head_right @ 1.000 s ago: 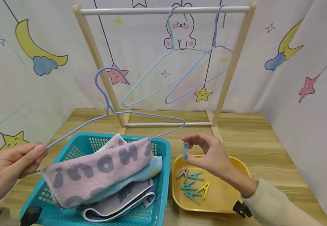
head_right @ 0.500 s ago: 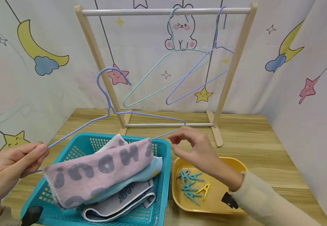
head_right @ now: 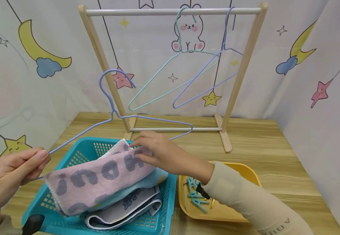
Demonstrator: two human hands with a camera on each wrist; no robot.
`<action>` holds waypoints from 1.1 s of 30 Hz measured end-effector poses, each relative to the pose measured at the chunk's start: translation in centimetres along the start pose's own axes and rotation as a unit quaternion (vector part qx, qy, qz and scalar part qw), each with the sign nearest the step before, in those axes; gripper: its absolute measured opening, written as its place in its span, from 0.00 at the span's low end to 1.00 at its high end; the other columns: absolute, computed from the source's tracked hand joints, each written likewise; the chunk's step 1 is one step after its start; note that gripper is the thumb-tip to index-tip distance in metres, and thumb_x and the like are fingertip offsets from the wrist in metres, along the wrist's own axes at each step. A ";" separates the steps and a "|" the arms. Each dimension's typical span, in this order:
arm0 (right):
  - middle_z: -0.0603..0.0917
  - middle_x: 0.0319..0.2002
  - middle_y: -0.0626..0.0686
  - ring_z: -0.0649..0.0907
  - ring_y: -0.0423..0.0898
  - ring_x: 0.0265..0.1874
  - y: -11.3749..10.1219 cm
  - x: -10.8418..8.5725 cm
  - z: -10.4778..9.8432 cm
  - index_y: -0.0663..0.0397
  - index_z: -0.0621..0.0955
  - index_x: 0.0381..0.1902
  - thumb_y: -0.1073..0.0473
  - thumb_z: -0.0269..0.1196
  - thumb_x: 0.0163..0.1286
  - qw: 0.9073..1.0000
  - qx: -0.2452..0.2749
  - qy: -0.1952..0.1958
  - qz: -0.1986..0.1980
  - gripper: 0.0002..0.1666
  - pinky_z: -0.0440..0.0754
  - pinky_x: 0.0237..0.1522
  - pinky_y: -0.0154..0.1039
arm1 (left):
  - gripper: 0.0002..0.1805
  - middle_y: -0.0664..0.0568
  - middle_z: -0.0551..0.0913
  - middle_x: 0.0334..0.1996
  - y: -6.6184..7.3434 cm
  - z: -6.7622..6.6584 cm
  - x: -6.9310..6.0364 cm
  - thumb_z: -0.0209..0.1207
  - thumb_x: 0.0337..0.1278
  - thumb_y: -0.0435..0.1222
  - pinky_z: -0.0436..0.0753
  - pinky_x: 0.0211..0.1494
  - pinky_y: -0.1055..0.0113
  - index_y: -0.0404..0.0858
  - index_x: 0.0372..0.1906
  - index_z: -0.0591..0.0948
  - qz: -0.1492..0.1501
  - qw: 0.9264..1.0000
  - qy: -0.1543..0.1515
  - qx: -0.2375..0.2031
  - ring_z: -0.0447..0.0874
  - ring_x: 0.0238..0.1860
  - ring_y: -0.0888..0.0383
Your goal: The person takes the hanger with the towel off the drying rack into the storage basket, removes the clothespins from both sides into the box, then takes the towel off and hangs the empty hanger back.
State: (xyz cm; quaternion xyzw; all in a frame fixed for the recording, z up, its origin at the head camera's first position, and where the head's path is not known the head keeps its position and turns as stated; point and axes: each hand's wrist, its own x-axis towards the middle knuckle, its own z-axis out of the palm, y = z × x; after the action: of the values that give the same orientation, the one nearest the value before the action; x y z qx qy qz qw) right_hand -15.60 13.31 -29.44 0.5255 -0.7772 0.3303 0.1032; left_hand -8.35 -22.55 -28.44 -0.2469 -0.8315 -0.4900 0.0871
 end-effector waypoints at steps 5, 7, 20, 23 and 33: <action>0.82 0.48 0.53 0.81 0.44 0.47 0.1 1.2 1.1 0.63 0.82 0.51 0.67 0.68 0.67 0.999 -0.026 -0.022 -0.023 0.15 0.77 0.50 0.32 | 0.20 0.51 0.55 0.14 0.0 -0.1 0.0 0.43 0.74 0.22 0.59 0.20 0.66 0.39 0.23 0.70 0.002 1.000 -0.003 -0.011 0.53 0.16 0.57; 0.82 0.46 0.54 0.81 0.45 0.46 0.2 1.4 1.5 0.64 0.83 0.49 0.69 0.68 0.66 0.998 -0.033 -0.013 -0.041 0.14 0.77 0.50 0.32 | 0.20 0.51 0.56 0.14 0.1 -0.2 0.0 0.43 0.74 0.22 0.60 0.20 0.66 0.39 0.23 0.70 0.003 1.000 -0.009 -0.005 0.54 0.16 0.57; 0.79 0.37 0.52 0.77 0.44 0.38 0.2 2.1 2.5 0.62 0.82 0.36 0.73 0.64 0.68 0.997 -0.021 0.025 -0.072 0.03 0.76 0.43 0.29 | 0.19 0.52 0.57 0.15 0.4 -0.4 -0.4 0.45 0.77 0.26 0.62 0.20 0.66 0.42 0.24 0.68 -0.025 0.999 -0.006 0.039 0.56 0.16 0.56; 0.80 0.37 0.53 0.78 0.43 0.38 0.2 2.3 2.5 0.62 0.81 0.35 0.73 0.63 0.68 0.997 -0.011 0.027 -0.070 0.04 0.77 0.43 0.28 | 0.20 0.52 0.57 0.15 0.4 -0.5 -0.6 0.45 0.76 0.26 0.62 0.20 0.66 0.42 0.23 0.68 -0.030 0.998 0.001 0.047 0.56 0.16 0.56; 0.83 0.38 0.51 0.80 0.38 0.37 -0.2 3.5 1.7 0.60 0.84 0.38 0.73 0.64 0.67 0.995 0.089 0.045 -0.011 0.06 0.79 0.39 0.31 | 0.19 0.52 0.57 0.13 0.6 -0.5 -0.5 0.46 0.76 0.26 0.58 0.18 0.66 0.42 0.24 0.71 -0.023 0.999 0.015 0.045 0.55 0.15 0.57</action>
State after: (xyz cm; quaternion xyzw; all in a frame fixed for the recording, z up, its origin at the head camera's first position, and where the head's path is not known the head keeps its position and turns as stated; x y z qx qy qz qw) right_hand -16.56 9.58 -28.85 0.5255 -0.7339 0.4199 0.0943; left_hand -7.66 -22.92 -27.92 -0.2159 -0.8569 -0.4575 0.0992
